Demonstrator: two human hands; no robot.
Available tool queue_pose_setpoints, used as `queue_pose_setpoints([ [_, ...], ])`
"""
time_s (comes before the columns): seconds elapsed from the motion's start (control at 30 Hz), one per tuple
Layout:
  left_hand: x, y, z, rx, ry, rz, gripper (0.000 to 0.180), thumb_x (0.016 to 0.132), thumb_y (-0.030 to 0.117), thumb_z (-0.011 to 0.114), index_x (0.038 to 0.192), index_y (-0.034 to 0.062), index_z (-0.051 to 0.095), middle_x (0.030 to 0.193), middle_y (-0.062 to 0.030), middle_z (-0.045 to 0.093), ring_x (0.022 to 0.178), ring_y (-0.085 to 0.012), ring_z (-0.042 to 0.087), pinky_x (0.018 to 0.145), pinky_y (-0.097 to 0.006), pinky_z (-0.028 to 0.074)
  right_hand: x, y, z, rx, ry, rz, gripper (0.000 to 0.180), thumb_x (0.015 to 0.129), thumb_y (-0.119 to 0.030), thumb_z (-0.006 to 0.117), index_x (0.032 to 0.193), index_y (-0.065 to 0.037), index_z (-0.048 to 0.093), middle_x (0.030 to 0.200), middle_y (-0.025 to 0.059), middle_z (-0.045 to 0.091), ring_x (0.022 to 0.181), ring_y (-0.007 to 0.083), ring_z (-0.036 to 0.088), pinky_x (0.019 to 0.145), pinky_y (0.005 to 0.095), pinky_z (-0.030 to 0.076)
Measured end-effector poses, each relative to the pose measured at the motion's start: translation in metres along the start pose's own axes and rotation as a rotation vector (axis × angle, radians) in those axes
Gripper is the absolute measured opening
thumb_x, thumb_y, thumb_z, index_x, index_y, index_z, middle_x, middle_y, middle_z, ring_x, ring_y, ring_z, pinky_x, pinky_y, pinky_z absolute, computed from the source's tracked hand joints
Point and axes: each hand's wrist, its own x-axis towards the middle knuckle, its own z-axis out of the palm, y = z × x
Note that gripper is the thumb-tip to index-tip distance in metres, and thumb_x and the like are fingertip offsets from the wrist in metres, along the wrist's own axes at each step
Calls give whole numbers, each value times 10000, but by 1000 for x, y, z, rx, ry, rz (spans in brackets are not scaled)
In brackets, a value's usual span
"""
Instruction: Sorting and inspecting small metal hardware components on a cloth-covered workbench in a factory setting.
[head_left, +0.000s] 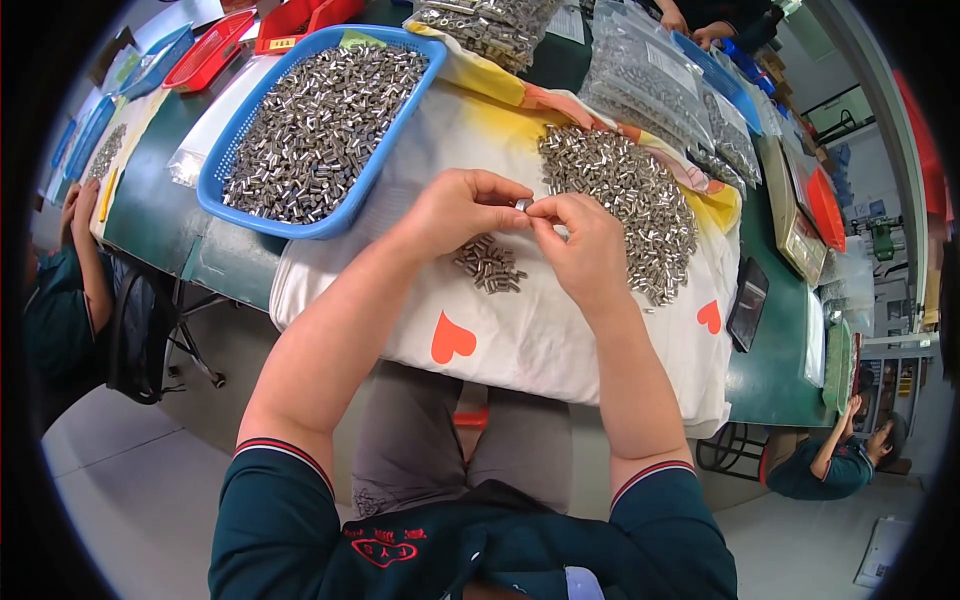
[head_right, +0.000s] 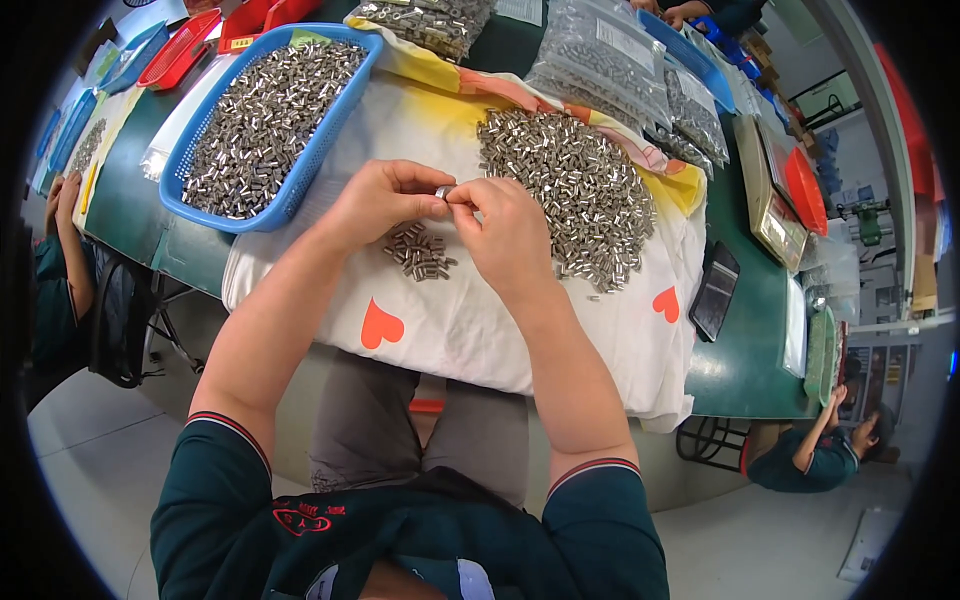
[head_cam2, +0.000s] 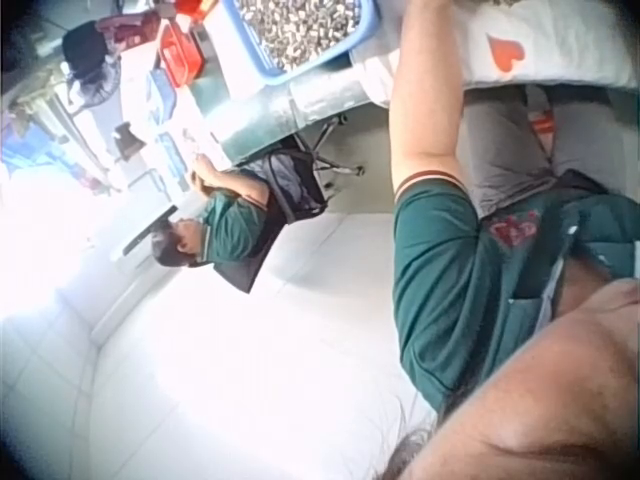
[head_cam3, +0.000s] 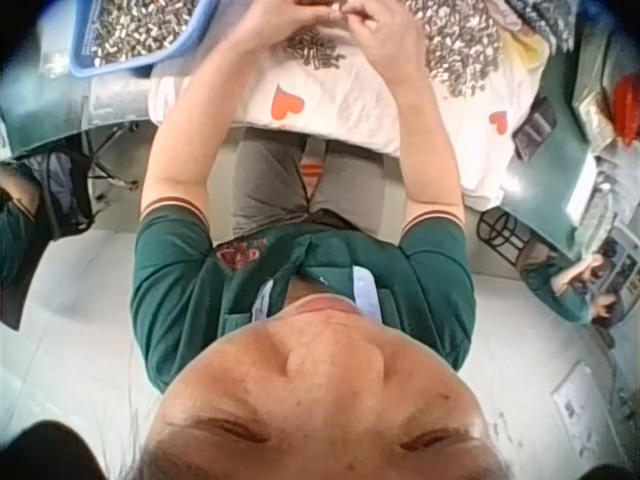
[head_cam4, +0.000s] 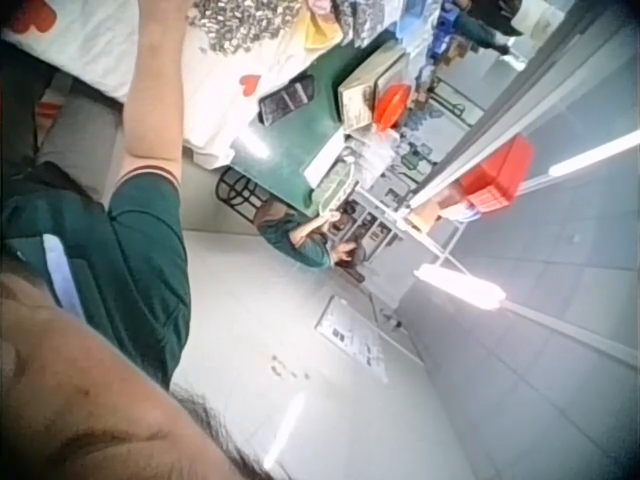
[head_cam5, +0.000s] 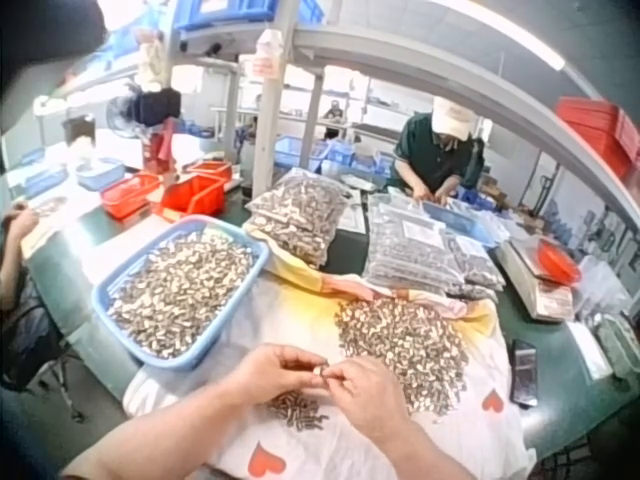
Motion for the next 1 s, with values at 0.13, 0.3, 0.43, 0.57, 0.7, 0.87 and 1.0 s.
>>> queue_pose_setpoints([
  [0.13, 0, -2, 0, -45, -41, 27, 292, 727, 36, 673, 1000, -31, 590, 872, -59, 623, 762, -85, 576, 676, -198, 468, 1, 5, -9, 214, -90, 150, 97, 717, -66, 590, 804, -27, 611, 759, 93, 608, 688, 205, 588, 613, 294, 457],
  [0.3, 0, -1, 0, 16, -49, -13, 284, 722, 38, 677, 985, -31, 597, 867, -59, 625, 763, -82, 577, 676, -203, 472, 4, 8, -16, 220, -123, 241, 99, 719, -91, 603, 800, -37, 620, 749, 90, 604, 652, 193, 586, 595, 291, 453],
  [0.43, 0, 2, 1, 59, -48, -19, 285, 721, 40, 678, 985, -31, 597, 864, -55, 623, 761, -79, 576, 679, -202, 473, 4, 30, -22, -64, -51, 231, 67, 699, -76, 597, 757, -47, 614, 711, 92, 586, 681, 225, 565, 619, 329, 444],
  [0.57, -1, 1, 1, 32, -56, -1, 282, 724, 41, 677, 984, -29, 597, 856, -47, 620, 751, -74, 573, 672, -198, 472, 3, 28, -11, -370, -140, 94, 25, 674, -62, 594, 694, -58, 609, 706, 99, 584, 731, 263, 547, 673, 373, 435],
  [0.7, 0, 0, 1, 11, -53, -4, 275, 726, 38, 674, 982, -27, 596, 857, -46, 619, 748, -71, 571, 669, -194, 470, 0, 31, -5, -388, -149, 50, 19, 671, -65, 595, 678, -60, 612, 709, 100, 585, 721, 268, 548, 680, 373, 437],
  [0.87, 1, 0, 1, 18, -61, -15, 274, 735, 26, 659, 995, -22, 588, 860, -39, 615, 761, -72, 572, 690, -197, 469, -2, 34, -2, -408, -126, 68, 23, 662, -33, 572, 666, -35, 594, 690, 112, 572, 727, 276, 543, 679, 373, 432],
  [1.0, 2, -1, 0, 37, -68, -17, 275, 744, 15, 643, 1010, -17, 581, 863, -31, 612, 772, -73, 575, 705, -198, 469, -4, 28, -4, -483, -114, 31, 50, 675, -26, 542, 682, -31, 591, 699, 119, 570, 737, 277, 542, 678, 377, 431],
])
